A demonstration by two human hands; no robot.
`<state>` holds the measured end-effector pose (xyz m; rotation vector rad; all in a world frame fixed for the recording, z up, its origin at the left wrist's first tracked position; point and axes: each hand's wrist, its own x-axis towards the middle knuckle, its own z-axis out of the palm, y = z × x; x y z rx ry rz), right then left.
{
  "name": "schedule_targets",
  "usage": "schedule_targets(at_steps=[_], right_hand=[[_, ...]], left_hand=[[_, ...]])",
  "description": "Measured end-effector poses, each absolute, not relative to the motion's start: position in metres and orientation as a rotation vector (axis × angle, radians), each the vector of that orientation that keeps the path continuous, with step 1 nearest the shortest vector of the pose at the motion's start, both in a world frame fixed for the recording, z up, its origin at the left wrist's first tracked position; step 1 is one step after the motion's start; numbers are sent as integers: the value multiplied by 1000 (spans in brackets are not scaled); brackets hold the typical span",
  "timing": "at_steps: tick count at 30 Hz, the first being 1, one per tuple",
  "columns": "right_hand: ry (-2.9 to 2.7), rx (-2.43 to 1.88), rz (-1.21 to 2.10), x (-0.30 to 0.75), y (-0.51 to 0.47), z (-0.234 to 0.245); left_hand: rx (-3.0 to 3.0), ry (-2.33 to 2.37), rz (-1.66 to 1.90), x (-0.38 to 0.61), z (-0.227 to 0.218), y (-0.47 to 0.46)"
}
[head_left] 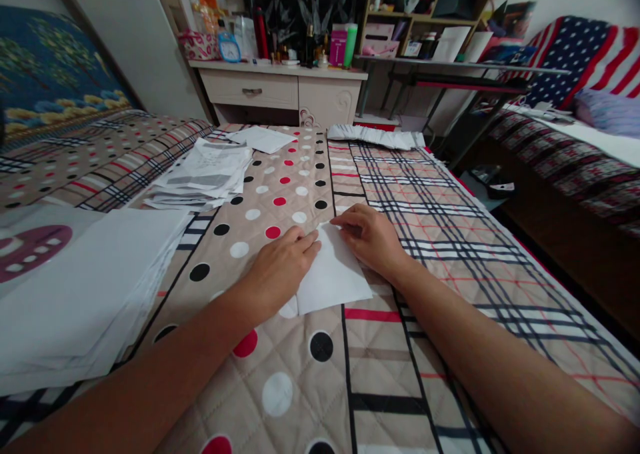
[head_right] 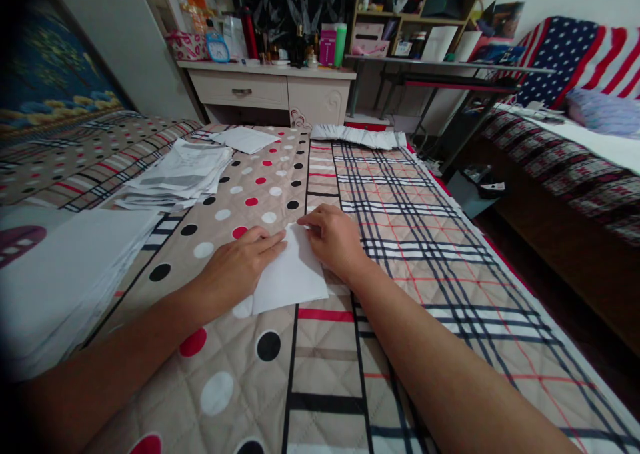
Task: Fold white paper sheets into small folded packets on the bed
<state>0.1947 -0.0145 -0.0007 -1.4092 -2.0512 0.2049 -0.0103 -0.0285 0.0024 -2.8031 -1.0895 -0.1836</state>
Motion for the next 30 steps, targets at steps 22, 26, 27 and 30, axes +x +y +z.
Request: schedule_targets(at_steps=[22,26,27,30], right_hand=[[-2491,-1476,5,170,-39,2],[-2485,-1474,37,170,-40,2],[-2481,-1476,55,170,-39,2],[-2452,-1479,112,175,-36,1]], left_hand=[[-2811,-1401,-191,-15,33,-53],[-2843,-1328,-326,-20,30,-44],[-2861,-1292,-257,-20,30,-45],[-2850,-1250,-41,-16,33,-51]])
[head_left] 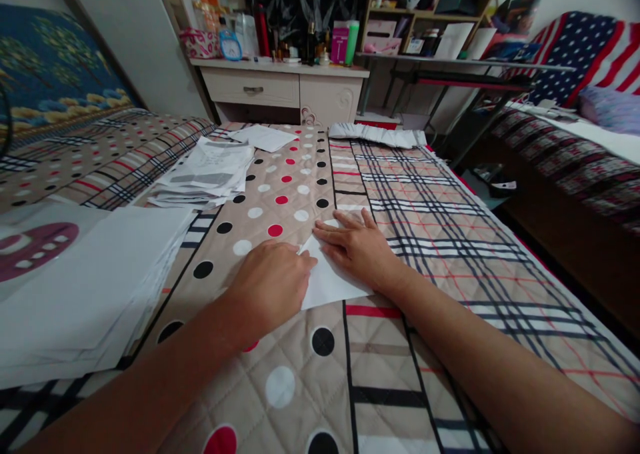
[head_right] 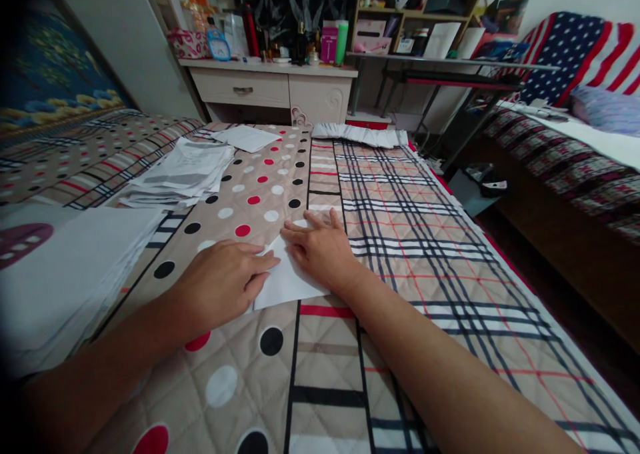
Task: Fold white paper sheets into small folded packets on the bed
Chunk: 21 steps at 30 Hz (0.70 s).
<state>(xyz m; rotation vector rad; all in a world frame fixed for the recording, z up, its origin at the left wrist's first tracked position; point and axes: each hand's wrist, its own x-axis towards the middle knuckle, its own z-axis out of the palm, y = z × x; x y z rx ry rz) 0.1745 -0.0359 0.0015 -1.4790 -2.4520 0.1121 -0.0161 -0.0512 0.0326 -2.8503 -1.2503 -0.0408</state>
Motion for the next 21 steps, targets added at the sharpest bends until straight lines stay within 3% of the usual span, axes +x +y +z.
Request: schedule_targets(at_steps=[5,11,16,21], right_hand=[[-2358,-1393,136,189,-35,2],[-2431,-1051,233,182,-72,14],[-2621,-997,-42,168,-94,12],[-2631,-919,-235,186,-92,13]], left_hand=[[-2828,-1282,-38,-19,33,-50],[-3082,-1083,-538,-36,17,-15],[-3254,-856,-884,-42,-2,3],[-3240,-803,-874,-46,-7,6]])
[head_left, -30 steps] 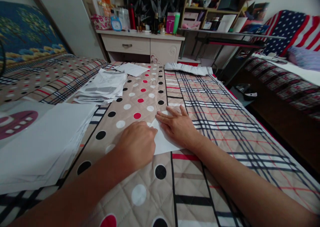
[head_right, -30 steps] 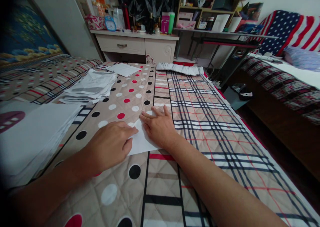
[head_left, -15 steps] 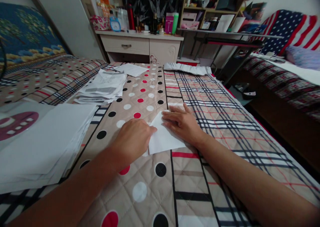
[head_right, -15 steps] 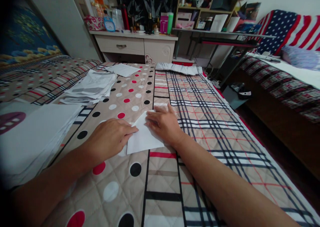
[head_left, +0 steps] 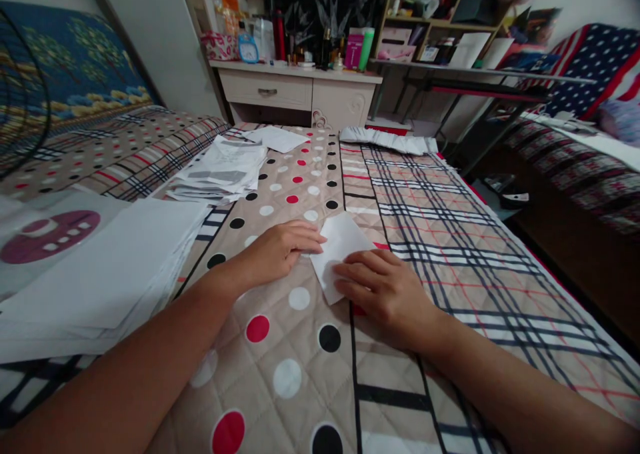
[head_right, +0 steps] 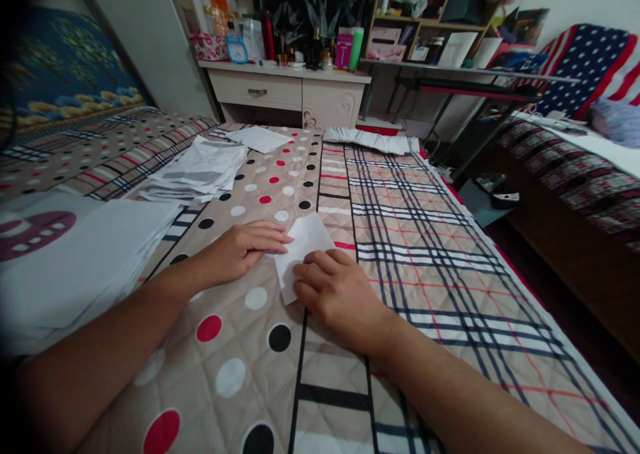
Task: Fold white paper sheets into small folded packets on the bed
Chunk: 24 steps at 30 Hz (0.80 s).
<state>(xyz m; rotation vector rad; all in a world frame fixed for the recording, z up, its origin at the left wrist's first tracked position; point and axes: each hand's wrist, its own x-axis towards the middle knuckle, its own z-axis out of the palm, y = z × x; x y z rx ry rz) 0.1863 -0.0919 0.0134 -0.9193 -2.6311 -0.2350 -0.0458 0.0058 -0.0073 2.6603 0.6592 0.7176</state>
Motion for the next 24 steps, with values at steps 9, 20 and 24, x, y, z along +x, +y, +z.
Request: schedule_targets(at_steps=[9,20,24], right_hand=[[-1681,-1568,154,234,-43,-13],[-1503,-1617,698,212,-74,1],[-1474,-1592,708,214,-63,-3]], left_hand=[[2796,574,676,-30,-11,-7],[2842,709,654,-30,-18,-2],[2819,709,660,-30,-16,3]])
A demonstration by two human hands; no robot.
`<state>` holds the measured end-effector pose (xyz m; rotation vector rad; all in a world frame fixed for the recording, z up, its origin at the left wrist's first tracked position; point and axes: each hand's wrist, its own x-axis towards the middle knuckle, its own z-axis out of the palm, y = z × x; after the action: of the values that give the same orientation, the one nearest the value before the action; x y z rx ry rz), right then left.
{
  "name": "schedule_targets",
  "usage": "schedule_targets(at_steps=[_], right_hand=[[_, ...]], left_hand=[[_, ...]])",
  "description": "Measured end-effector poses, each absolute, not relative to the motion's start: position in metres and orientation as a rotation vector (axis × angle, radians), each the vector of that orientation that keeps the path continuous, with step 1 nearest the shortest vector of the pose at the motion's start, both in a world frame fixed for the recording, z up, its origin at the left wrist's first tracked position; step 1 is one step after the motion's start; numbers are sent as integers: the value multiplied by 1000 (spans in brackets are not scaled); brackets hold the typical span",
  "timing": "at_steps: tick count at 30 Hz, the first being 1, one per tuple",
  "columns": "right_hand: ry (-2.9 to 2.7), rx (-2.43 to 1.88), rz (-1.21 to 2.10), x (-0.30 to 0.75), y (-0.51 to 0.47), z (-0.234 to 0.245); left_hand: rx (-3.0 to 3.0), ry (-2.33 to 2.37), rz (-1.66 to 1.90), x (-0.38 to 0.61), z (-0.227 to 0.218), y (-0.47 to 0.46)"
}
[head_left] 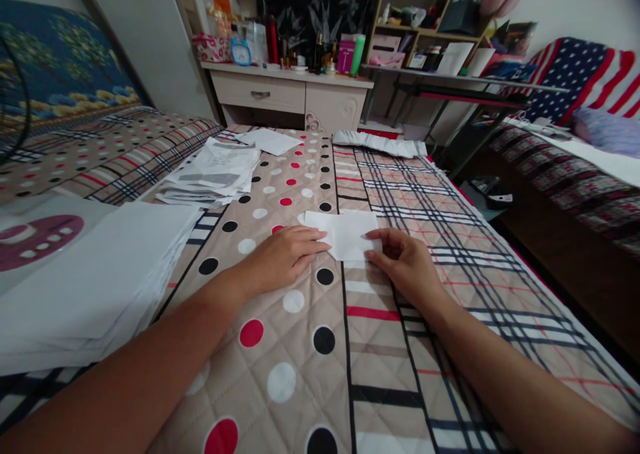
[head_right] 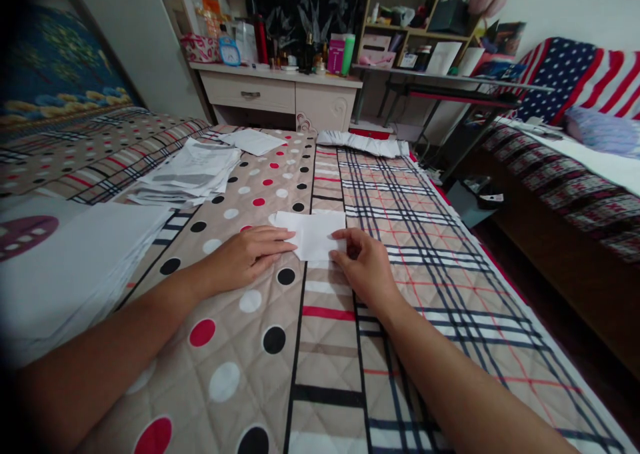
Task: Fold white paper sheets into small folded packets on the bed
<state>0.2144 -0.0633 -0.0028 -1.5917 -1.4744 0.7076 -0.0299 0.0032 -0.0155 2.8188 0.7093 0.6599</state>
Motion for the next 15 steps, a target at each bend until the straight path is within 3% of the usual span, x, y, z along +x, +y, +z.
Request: schedule_targets(at_steps=[5,8,10,15], right_hand=[[-1176,-1420,1117,225,-56,3],[-1316,-1358,1176,233,-60,6],[-1599,-1365,966,238,-62,7],[-2260,-1298,-72,240,-67,21]], left_hand=[[2874,730,682,-24,-9,-2],[2873,730,729,-22,-13,-6],[2813,717,785,-21,-17,-5],[2569,737,874,-21,-15,5]])
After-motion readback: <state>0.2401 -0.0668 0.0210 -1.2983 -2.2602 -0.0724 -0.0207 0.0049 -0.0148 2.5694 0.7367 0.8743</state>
